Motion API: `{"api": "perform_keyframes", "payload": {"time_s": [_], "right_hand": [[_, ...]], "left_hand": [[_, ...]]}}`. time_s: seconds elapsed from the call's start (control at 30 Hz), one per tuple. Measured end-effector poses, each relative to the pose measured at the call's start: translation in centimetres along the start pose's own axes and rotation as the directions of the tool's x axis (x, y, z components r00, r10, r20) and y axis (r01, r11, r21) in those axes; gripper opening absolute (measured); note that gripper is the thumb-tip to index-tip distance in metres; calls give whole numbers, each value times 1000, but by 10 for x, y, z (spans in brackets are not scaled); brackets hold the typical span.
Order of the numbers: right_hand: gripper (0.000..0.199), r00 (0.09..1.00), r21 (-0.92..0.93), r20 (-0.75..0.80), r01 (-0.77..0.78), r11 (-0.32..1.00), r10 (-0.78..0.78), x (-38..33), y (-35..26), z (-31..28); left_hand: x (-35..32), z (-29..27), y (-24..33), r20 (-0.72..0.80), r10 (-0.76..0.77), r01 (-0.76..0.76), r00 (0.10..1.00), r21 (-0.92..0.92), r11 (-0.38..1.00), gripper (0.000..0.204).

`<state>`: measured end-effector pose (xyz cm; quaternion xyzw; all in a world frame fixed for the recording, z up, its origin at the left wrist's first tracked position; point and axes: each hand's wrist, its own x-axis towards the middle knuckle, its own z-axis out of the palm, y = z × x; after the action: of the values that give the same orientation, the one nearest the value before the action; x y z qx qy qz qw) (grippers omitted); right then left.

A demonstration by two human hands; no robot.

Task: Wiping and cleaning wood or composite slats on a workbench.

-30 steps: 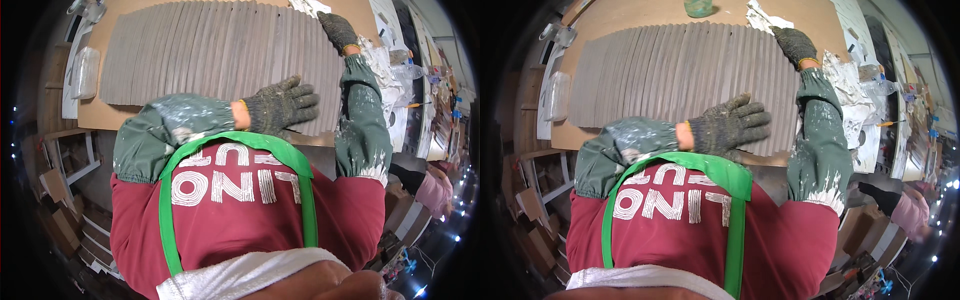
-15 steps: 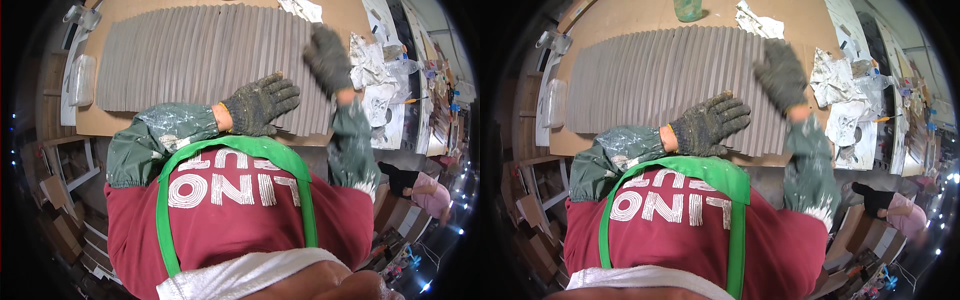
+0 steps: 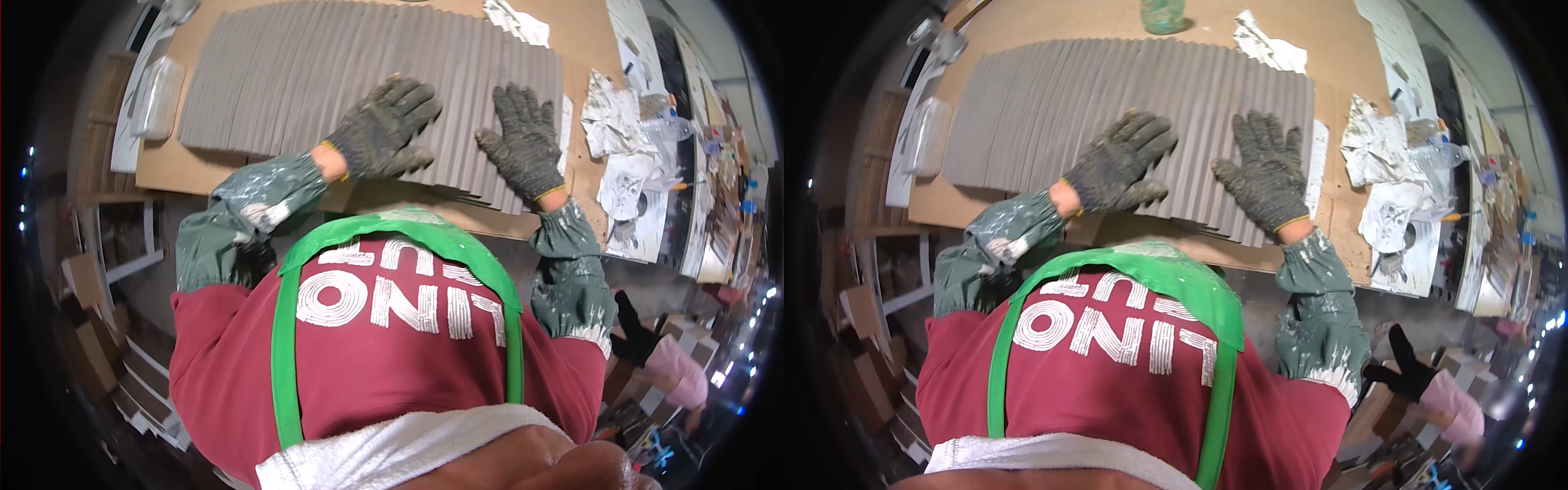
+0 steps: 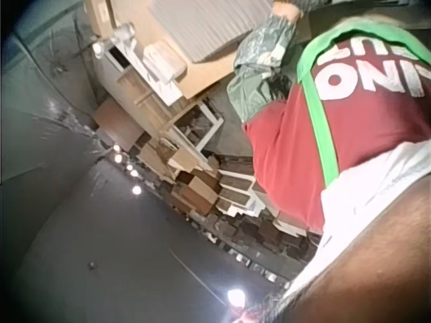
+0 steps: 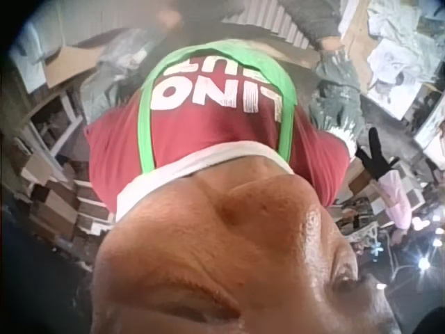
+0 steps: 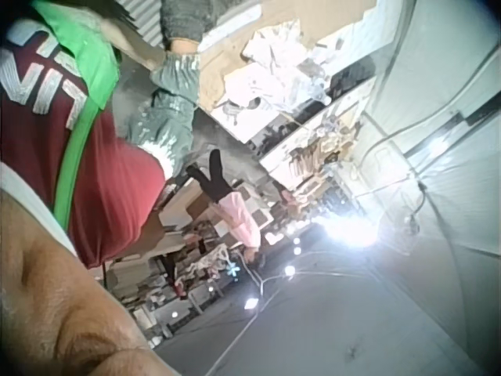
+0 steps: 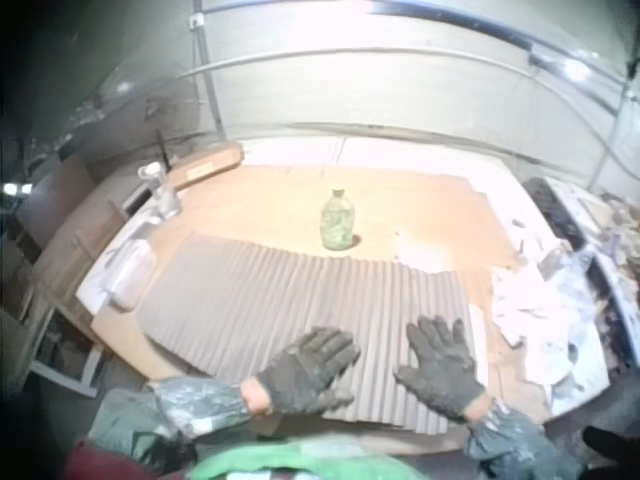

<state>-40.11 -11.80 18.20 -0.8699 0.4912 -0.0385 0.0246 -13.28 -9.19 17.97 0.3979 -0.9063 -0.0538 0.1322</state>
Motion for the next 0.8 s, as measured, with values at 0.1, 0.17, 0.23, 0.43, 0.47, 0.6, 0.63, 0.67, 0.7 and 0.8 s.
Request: {"api": "perform_keyframes", "payload": {"time_s": [0.1, 0.17, 0.23, 0.43, 0.47, 0.6, 0.63, 0.67, 0.7, 0.8], "right_hand": [[71, 1000, -26, -7, -10, 1000, 9, 8, -4, -5], [72, 995, -12, 101, -20, 1000, 21, 1, -23, -18], [72, 999, -64, 36, 35, 997, -33, -15, -28, -3], [66, 992, 20, -94, -82, 996, 84, -24, -31, 8], [64, 992, 31, -114, -40, 999, 43, -21, -36, 3], [63, 941, -19, -209, -275, 961, 265, -46, -56, 20], [64, 884, 22, -311, -360, 933, 349, -58, -66, 21], [64, 812, 72, -407, -427, 901, 417, -69, -77, 25], [65, 774, 34, -435, -497, 867, 460, -79, -87, 35], [67, 686, 8, -509, -600, 800, 520, -93, -118, 54]], "left_hand": [[-4, 10, -2, -41, -16, 18, 999, 54, 998, 70], [-7, 10, -1, -22, -11, 12, 1000, 71, 997, 72], [-13, 8, -2, -6, 18, -18, 1000, 38, 999, 72], [35, -49, -39, 404, 144, 20, 903, -377, 926, 55], [40, -48, -55, 288, 108, -30, 952, -262, 964, 54], [128, -1, -108, 176, 120, -97, 977, -134, 986, 57], [149, 11, -112, 160, 61, -19, 985, -255, 967, 59], [168, 18, -116, 159, -10, 68, 987, -368, 927, 61], [196, 27, -115, 153, 42, 18, 987, -372, 928, 63], [274, 63, -112, 203, 66, 22, 977, -401, 916, 63]]}}
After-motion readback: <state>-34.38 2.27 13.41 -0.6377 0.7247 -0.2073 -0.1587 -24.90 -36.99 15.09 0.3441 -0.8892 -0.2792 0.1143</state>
